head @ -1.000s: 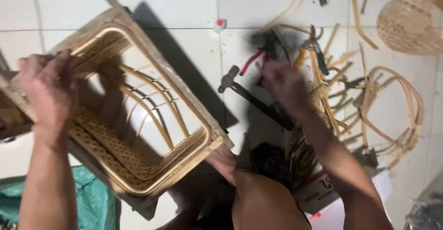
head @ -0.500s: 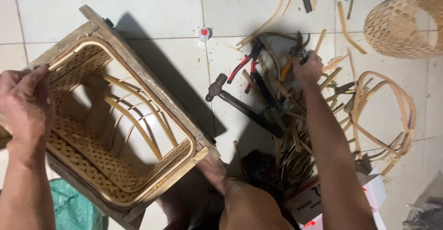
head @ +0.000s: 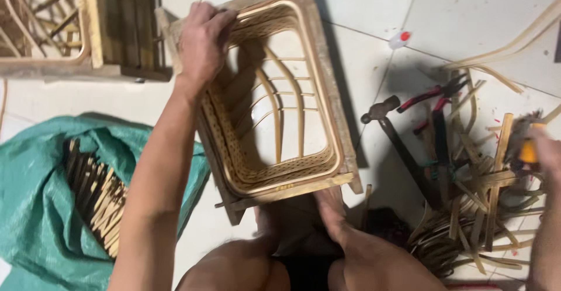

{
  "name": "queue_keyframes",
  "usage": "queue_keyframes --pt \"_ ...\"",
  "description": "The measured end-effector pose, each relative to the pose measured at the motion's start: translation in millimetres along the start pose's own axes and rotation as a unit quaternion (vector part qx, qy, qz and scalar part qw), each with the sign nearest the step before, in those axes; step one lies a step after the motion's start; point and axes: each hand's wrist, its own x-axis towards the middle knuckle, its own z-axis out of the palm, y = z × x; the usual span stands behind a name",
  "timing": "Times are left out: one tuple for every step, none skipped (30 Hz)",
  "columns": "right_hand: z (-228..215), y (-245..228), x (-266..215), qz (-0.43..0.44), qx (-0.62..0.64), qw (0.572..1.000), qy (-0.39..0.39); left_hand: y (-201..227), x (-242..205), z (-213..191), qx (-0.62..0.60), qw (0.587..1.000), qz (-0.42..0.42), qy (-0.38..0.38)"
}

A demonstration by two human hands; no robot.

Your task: The person is assembling a rectangular basket frame using thin wooden strips. They use pliers to cut and bend the strips, a hammer to secure them, and a knife to trim excess material. The person works on the floor, surrounded by tools and wooden scraps.

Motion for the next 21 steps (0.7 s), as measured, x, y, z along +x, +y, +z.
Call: queue_keyframes --pt "-4 3 -10 -0.017 0.091 0.996 -0.021 0 1 4 0.002 1.000 -0.007 0.000" --pt "-7 5 -22 -0.032 0.173 0.983 -0.041 -1 0 8 0.002 1.000 -0.011 0.001" --pt "-10 -4 -27 -0.072 0.243 0.966 -0.057 -2 -1 10 0.000 1.000 -0.011 0.004" --pt "-11 -10 -33 -0.122 0.304 0.942 -0.069 -6 -3 10 -0.002 1.000 -0.011 0.008" --pt "-12 -15 -43 -0.160 0.385 0.906 -0.079 -7 -4 12 0.005 1.000 -0.010 0.009" --pt "-14 -28 -58 -0.173 0.402 0.896 -0.070 -9 -6 13 0.011 1.000 -0.010 0.011" --pt "-12 -42 -80 -0.187 0.417 0.888 -0.061 -8 -6 16 0.015 1.000 -0.007 0.012" --pt "-11 -60 -107 -0.203 0.425 0.880 -0.055 -7 -6 18 0.017 1.000 -0.005 0.010" --pt "-4 -84 -132 -0.224 0.426 0.875 -0.061 -8 -5 18 0.022 1.000 -0.003 0.010" --pt "6 -110 -161 -0.244 0.421 0.871 -0.076 -8 -3 18 0.027 1.000 -0.001 0.010" --pt "22 -137 -189 -0.262 0.413 0.866 -0.102 -9 -5 14 0.012 1.000 0.001 0.014" --pt "44 -164 -217 -0.278 0.404 0.861 -0.134 -10 -5 12 -0.002 1.000 0.003 0.019" --pt "69 -190 -240 -0.290 0.396 0.855 -0.166 -10 -5 10 -0.015 1.000 0.005 0.023" --pt "95 -216 -259 -0.300 0.393 0.846 -0.198 -10 -5 9 -0.018 0.999 0.004 0.026" --pt "121 -239 -274 -0.280 0.399 0.840 -0.237 -10 -6 11 -0.023 0.999 0.002 0.028" --pt "144 -259 -286 -0.260 0.404 0.833 -0.276 -10 -7 11 -0.028 0.999 0.001 0.031" --pt "164 -272 -298 -0.277 0.368 0.841 -0.285 -10 -7 12 -0.019 0.999 0.010 0.035" --pt "184 -283 -308 -0.294 0.331 0.847 -0.294 -10 -8 13 -0.009 0.999 0.019 0.040" --pt "195 -294 -310 -0.309 0.322 0.853 -0.268 -10 -7 14 -0.003 0.999 0.030 0.044" --pt "208 -304 -308 -0.324 0.313 0.859 -0.243 -10 -7 15 -0.003 0.999 0.026 0.039" --pt "216 -314 -299 -0.341 0.302 0.863 -0.216 -11 -5 16 -0.004 0.999 0.023 0.037"
